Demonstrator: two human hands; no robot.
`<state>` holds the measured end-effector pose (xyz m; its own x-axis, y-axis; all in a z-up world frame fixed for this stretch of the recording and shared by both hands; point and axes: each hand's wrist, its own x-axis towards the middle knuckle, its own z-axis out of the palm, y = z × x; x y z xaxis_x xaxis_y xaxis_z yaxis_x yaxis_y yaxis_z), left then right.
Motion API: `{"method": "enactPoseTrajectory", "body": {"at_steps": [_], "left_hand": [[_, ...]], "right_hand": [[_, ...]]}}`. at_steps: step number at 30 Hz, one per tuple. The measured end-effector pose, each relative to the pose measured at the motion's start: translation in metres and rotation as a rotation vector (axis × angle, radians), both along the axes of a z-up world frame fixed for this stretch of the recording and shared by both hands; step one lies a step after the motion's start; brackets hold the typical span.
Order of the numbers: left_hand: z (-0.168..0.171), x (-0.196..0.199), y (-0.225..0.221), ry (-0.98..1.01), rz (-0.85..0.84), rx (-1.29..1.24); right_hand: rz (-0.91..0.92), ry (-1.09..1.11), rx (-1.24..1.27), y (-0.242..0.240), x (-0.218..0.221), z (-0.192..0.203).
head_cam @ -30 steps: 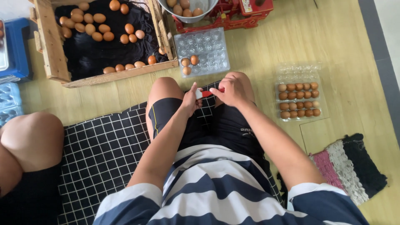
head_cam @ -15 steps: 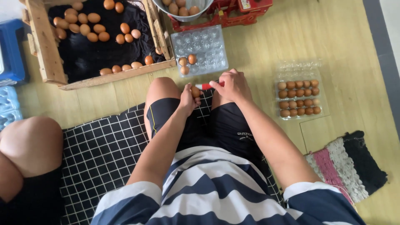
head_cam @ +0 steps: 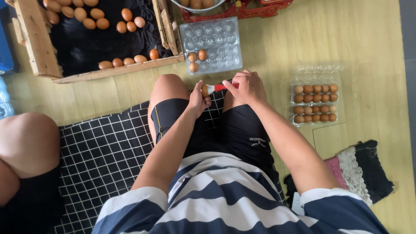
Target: The person is sorting eggs from a wooden crate into plastic trays, marking some eggs with a red marker.
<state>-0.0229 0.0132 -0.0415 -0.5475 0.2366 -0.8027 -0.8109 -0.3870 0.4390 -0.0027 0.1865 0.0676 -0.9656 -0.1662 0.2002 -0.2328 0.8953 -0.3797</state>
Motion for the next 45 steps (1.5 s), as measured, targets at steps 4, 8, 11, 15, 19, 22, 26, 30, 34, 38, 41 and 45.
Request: {"method": "enactPoseTrajectory", "body": {"at_steps": [4,8,11,15,19,22,26,30,34,38,41,45], "left_hand": [[0.018,0.002,0.004,0.005,-0.068,-0.020],[0.024,0.005,0.006,0.018,-0.077,0.006],[0.020,-0.001,0.007,0.008,-0.056,0.011],[0.025,0.001,0.006,-0.021,-0.059,0.013],[0.022,0.004,0.004,0.023,-0.087,0.022],[0.026,0.005,-0.001,-0.025,-0.065,0.043],[0.031,0.005,-0.002,-0.032,-0.072,0.093],[0.031,0.002,0.000,-0.029,-0.065,0.131],[0.023,0.004,-0.001,-0.008,-0.084,0.135],[-0.005,0.005,-0.013,-0.010,-0.065,0.053],[-0.005,-0.014,-0.028,-0.053,-0.034,0.032],[-0.006,-0.023,-0.040,-0.165,0.037,0.079]], "right_hand": [[0.084,0.022,-0.016,-0.002,-0.001,0.011],[0.009,0.028,0.030,0.004,-0.006,-0.002],[0.058,0.041,0.022,0.002,-0.011,0.005],[0.014,-0.042,0.022,0.005,-0.011,0.002],[0.137,0.036,0.088,-0.006,-0.013,0.023],[0.077,-0.007,0.126,-0.009,-0.016,0.020],[0.054,-0.081,0.150,-0.011,-0.020,0.020],[0.060,-0.185,0.194,-0.006,-0.026,0.008],[0.031,-0.233,0.204,-0.016,-0.035,0.022],[0.023,-0.208,0.142,-0.025,-0.040,-0.021],[0.021,-0.189,0.077,-0.033,-0.050,-0.044],[0.054,-0.284,0.099,-0.052,-0.056,-0.033]]}}
